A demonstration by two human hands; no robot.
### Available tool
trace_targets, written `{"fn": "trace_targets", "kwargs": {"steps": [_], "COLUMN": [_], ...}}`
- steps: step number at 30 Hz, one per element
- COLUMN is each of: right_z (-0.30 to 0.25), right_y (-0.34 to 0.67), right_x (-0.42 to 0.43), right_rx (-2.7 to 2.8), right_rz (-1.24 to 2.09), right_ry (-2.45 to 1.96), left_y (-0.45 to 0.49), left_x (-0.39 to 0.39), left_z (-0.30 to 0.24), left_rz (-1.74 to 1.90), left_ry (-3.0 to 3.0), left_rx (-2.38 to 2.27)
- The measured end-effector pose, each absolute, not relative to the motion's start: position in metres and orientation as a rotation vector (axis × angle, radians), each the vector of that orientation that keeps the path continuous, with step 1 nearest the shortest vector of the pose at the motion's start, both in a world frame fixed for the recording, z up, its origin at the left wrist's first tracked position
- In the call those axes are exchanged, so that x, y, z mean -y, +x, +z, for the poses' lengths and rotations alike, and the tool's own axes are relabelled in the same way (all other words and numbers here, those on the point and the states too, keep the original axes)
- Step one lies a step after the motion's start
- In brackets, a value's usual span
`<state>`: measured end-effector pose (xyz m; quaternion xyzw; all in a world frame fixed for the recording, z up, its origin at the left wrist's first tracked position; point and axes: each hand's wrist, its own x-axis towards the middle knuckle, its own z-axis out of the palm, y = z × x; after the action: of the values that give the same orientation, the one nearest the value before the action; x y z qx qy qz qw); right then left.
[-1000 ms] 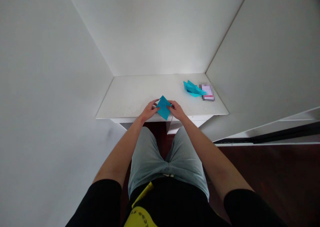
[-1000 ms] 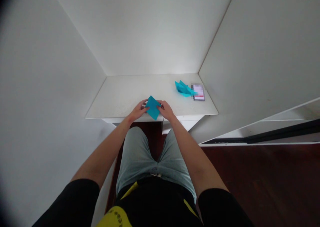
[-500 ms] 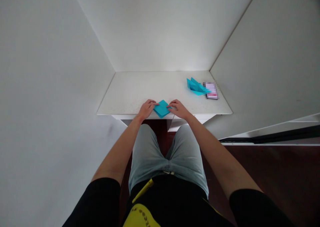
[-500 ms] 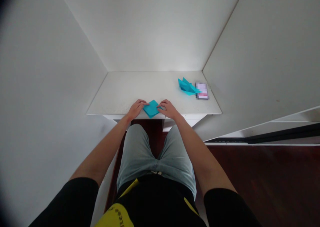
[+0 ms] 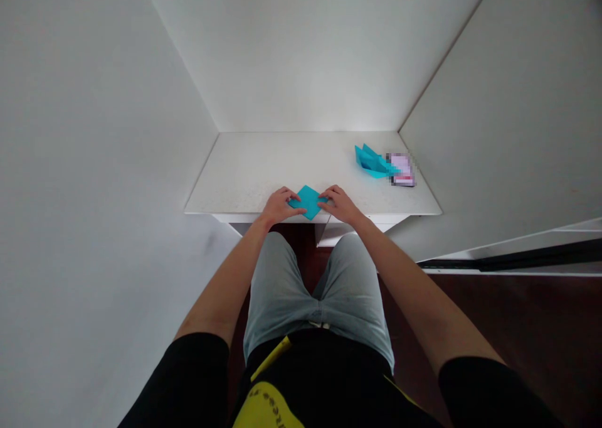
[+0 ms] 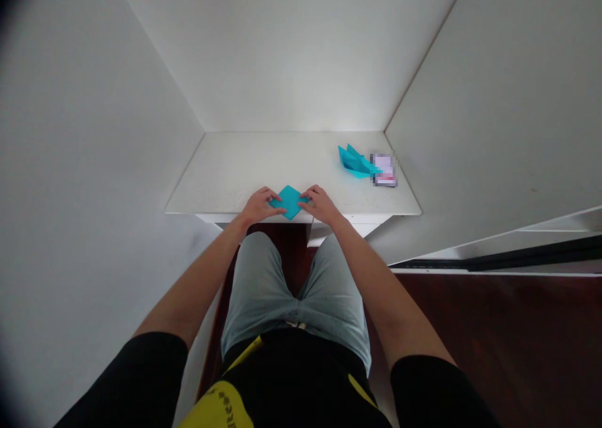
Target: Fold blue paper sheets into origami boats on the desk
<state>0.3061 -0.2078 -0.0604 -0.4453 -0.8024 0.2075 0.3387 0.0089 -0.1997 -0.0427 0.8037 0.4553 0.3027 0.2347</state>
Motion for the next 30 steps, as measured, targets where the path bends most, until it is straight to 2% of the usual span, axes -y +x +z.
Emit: {"fn": "trace_targets", "kwargs": {"steps": [7, 18, 22, 25, 27, 30], "right_z": [-0.050, -0.052, -0.050, -0.044, -0.040, -0.042], "right_y": [0.328, 0.298, 0.299, 0.287, 0.268, 0.233], "right_x": [0.212, 0.215, 0.216, 0.226, 0.238, 0.256], "right_rx": [2.079, 1.955, 1.960, 1.979, 2.074, 2.263], "right_rz": [0.698, 0.369, 0.367, 0.238, 0.159, 0.211], "right_ry": [-1.123, -1.539, -1.518, -1.486, -1.408, -1.241], "left_y": [0.004, 0.011, 0.012, 0.013, 0.013, 0.013], "left_x": [0.199, 0.193, 0.194, 0.195, 0.194, 0.193], "left_z": [-0.034, -0.045, -0.043, -0.042, -0.043, -0.044], "left_rz": [0.765, 0.859, 0.830, 0.804, 0.808, 0.814], "left_ry": [2.268, 2.045, 2.099, 2.125, 2.131, 2.143], "left_rx": [-1.129, -1.304, -1.321, -1.315, -1.318, -1.312]}}
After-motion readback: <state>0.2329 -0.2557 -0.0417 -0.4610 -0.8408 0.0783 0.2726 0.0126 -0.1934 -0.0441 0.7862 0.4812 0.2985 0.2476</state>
